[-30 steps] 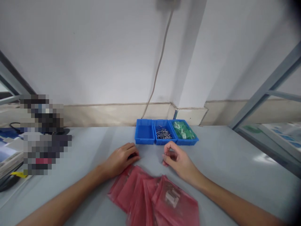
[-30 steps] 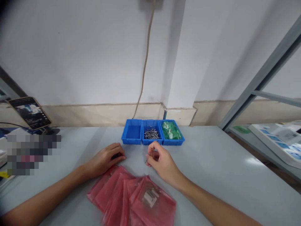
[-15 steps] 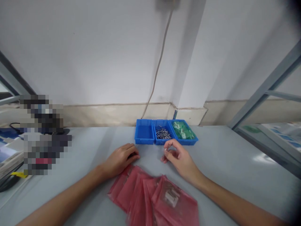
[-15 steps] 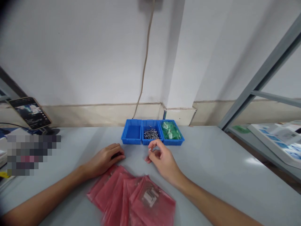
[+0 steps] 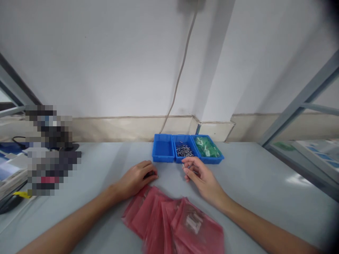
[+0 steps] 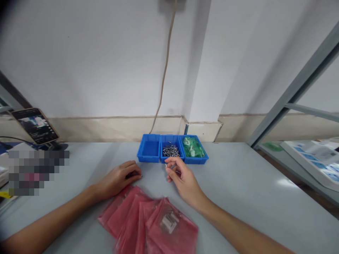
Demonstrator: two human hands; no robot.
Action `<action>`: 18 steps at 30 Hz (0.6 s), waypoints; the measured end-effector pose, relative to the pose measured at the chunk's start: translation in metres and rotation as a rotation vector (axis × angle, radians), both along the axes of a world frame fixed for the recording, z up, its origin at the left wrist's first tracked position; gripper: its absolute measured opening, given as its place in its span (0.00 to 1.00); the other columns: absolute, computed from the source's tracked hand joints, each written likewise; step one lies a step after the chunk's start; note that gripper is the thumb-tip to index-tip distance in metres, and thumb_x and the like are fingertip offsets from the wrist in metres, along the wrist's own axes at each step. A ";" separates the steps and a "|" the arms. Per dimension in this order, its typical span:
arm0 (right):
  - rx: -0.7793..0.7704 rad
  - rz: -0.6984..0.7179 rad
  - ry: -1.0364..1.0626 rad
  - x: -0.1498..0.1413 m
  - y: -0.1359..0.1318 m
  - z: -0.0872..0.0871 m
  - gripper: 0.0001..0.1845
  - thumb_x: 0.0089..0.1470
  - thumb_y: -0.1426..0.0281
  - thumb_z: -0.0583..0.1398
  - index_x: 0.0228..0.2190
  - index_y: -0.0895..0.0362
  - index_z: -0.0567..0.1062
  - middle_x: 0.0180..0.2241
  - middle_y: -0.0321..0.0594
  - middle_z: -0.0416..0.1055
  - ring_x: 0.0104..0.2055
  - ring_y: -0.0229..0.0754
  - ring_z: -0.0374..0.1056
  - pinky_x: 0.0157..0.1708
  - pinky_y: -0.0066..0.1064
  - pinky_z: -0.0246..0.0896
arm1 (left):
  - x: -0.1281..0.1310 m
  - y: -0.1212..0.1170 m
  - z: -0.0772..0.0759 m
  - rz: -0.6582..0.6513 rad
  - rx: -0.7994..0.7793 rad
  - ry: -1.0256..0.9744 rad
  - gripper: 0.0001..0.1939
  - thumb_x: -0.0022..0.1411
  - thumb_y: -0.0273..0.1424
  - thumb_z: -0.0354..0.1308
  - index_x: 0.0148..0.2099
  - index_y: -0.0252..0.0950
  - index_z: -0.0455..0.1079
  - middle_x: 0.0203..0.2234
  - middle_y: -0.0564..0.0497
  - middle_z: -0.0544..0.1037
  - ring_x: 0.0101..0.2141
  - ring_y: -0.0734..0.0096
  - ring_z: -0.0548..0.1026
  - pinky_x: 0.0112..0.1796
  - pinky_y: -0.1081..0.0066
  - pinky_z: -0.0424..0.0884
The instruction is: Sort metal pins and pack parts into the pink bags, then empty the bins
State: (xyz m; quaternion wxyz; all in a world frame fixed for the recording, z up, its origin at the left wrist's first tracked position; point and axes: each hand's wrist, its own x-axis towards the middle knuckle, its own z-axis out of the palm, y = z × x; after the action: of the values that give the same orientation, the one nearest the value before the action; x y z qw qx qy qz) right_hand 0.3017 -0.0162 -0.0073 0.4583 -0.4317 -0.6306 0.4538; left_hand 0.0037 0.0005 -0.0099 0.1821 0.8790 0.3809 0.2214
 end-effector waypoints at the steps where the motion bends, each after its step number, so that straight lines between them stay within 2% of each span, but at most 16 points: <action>1: 0.000 0.006 -0.004 0.000 0.001 -0.001 0.18 0.66 0.53 0.63 0.49 0.51 0.74 0.39 0.38 0.71 0.34 0.41 0.72 0.37 0.36 0.72 | 0.000 0.000 0.000 -0.001 0.002 0.001 0.05 0.77 0.34 0.56 0.46 0.40 0.72 0.40 0.51 0.75 0.42 0.65 0.74 0.44 0.68 0.69; 10: -0.015 0.030 -0.103 0.005 0.001 -0.007 0.13 0.68 0.56 0.60 0.44 0.52 0.75 0.32 0.35 0.68 0.34 0.42 0.68 0.37 0.35 0.68 | 0.000 0.001 0.001 -0.007 0.010 0.011 0.10 0.80 0.35 0.50 0.48 0.40 0.72 0.42 0.49 0.73 0.43 0.65 0.74 0.45 0.67 0.70; 18: -0.011 0.026 -0.110 0.004 0.000 -0.005 0.14 0.69 0.55 0.60 0.44 0.52 0.75 0.32 0.35 0.67 0.34 0.42 0.67 0.37 0.34 0.67 | 0.001 -0.001 0.004 0.012 0.011 0.044 0.11 0.80 0.36 0.49 0.45 0.38 0.69 0.41 0.49 0.74 0.41 0.65 0.74 0.43 0.66 0.69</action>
State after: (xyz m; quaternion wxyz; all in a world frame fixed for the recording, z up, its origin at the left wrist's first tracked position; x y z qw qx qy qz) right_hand 0.3053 -0.0159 -0.0124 0.4145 -0.4503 -0.6579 0.4388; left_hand 0.0049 -0.0005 -0.0055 0.1674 0.8824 0.3889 0.2053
